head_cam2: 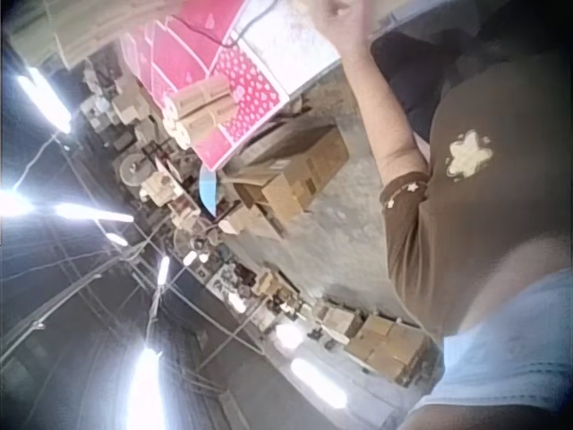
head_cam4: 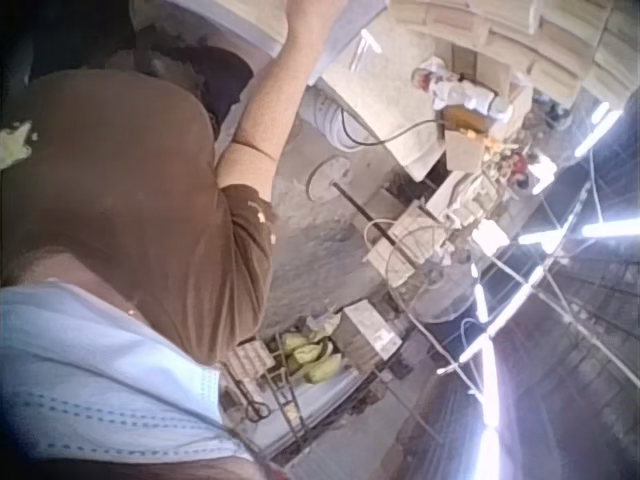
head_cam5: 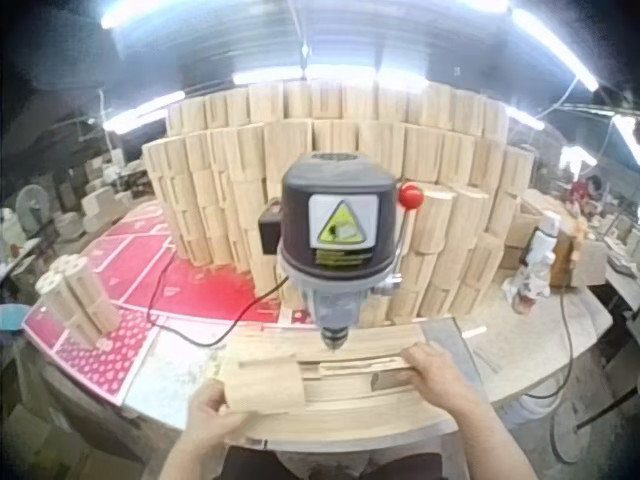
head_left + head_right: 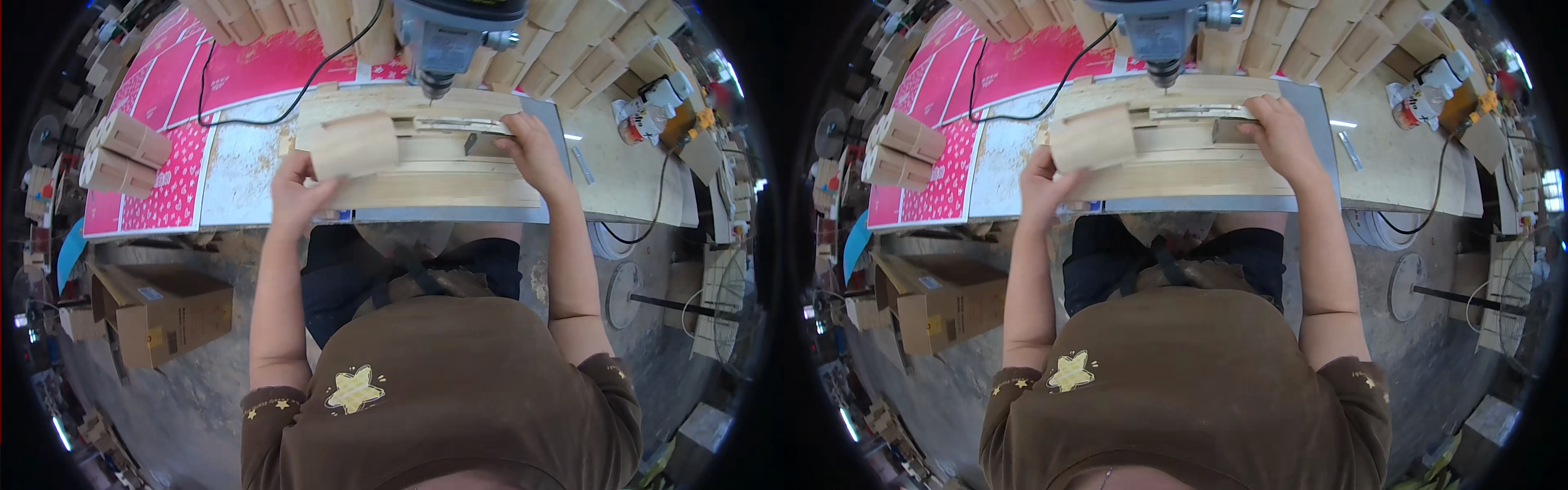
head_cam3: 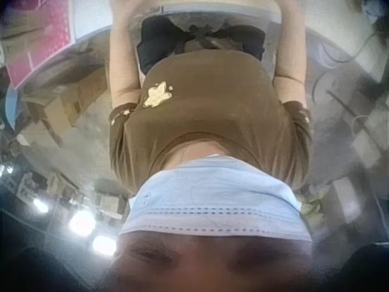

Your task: Drilling holes into cylindrical wooden blocks using an industrial drill press.

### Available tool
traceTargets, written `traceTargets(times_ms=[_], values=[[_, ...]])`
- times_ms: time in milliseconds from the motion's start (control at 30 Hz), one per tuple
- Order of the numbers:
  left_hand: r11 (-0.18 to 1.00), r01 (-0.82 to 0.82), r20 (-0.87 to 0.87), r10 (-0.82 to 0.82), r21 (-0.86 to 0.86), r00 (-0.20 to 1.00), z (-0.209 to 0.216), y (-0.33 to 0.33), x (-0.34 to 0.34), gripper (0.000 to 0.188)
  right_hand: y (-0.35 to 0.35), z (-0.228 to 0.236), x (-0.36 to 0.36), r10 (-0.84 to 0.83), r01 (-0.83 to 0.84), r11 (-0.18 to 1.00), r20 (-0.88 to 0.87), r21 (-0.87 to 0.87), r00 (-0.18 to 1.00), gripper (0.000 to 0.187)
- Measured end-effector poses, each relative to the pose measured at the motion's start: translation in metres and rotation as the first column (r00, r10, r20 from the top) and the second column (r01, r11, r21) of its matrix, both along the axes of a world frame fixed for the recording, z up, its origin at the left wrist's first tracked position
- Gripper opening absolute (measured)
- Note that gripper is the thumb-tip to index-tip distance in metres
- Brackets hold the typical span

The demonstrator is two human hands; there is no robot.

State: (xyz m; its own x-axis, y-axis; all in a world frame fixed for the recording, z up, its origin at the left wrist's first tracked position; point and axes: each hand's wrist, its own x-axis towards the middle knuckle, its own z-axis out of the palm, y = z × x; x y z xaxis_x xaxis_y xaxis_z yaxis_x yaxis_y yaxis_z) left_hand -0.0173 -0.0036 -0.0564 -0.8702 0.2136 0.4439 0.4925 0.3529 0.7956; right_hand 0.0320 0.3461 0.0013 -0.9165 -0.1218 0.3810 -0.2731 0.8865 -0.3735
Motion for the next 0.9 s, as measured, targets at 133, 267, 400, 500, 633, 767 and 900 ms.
traceTargets(times_ms=[133, 267, 400, 500, 633, 767, 900], values=[[0.914, -0.239, 0.569, 0.012, 0.327, 0.822, 0.038, -0.021, 0.006, 0.025, -0.01, 0.003, 0.008, 0.04, -0.04, 0.999, 0.003, -0.006, 0.999, 0.024], [0.908, -0.292, 0.757, -0.039, 0.3, 0.653, 0.06, -0.004, 0.011, 0.033, -0.022, 0.003, 0.016, 0.053, -0.052, 0.998, 0.039, -0.033, 0.998, 0.023], [0.908, -0.311, 0.812, -0.053, 0.281, 0.581, 0.052, 0.013, 0.009, 0.038, -0.021, 0.003, 0.018, 0.055, -0.055, 0.998, 0.019, -0.014, 0.998, 0.026], [0.913, -0.283, 0.829, -0.097, 0.295, 0.55, 0.053, 0.032, 0.01, 0.04, -0.024, 0.002, 0.017, 0.061, -0.061, 0.998, -0.012, -0.006, 0.998, 0.022], [0.9, -0.125, 0.789, -0.292, 0.418, 0.541, 0.037, 0.063, 0.004, 0.046, -0.037, 0.001, 0.012, 0.032, -0.032, 0.999, -0.043, 0.017, 0.999, 0.026], [0.822, -0.15, 0.609, -0.27, 0.549, 0.746, 0.022, 0.069, 0.008, 0.05, -0.024, -0.01, 0.005, -0.009, 0.007, 1.0, -0.096, -0.024, 0.995, 0.031], [1.0, 0.024, 0.083, -0.025, 0.006, 0.996, 0.007, 0.072, 0.017, 0.056, -0.012, -0.016, -0.012, -0.06, 0.058, 0.998, -0.134, -0.015, 0.989, 0.036]])
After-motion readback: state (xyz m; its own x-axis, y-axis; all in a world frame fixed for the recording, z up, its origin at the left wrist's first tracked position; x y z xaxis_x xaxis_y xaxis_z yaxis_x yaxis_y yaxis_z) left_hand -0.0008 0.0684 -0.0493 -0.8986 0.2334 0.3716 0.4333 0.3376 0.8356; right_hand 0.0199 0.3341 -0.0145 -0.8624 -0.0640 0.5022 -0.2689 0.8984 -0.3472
